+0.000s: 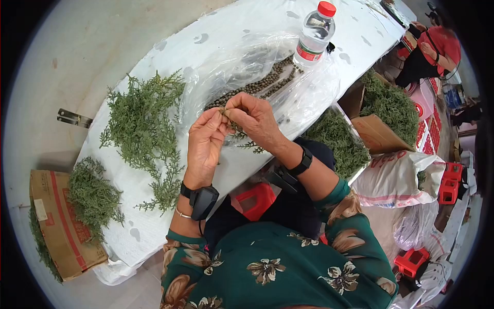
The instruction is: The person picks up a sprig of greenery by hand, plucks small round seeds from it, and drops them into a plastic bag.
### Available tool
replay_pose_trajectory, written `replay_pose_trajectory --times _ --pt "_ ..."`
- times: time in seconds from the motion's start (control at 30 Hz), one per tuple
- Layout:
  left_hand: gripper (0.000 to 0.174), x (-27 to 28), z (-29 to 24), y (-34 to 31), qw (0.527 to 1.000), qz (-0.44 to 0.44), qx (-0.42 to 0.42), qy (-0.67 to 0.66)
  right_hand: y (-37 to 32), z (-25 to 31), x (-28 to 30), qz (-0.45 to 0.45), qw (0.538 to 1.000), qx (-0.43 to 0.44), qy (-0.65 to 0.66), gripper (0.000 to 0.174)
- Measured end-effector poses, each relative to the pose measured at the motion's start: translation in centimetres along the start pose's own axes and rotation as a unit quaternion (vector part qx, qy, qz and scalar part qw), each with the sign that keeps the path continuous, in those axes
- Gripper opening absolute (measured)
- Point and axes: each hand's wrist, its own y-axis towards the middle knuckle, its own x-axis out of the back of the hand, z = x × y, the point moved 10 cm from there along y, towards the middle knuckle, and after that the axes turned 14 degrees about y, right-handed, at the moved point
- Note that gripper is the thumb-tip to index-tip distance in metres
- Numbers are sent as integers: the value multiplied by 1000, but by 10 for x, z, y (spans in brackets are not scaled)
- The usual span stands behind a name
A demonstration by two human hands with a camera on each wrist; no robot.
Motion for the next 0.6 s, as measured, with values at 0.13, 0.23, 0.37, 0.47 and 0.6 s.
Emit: replay_pose_trajectory --times 0.13,0.23,0.37,0.47,0.6 --pt "15 1 -1 0 1000 -14 -7 6 0 -1 1 2 1000 3 5 4" --pt "15 1 -1 0 1000 -11 -8 14 0 0 0 6 1000 9 -5 5" --pt "15 1 -1 -1 1000 -16 -6 22 -1 0 0 6 1000 -5 -9 5" --pt "15 -1 -2 -1 999 -16 -8 29 -1 -1 1 8 1000 12 -9 5" --pt "15 -1 -3 -2 999 -17 -8 37 -2 -1 2 6 1000 16 -18 5"
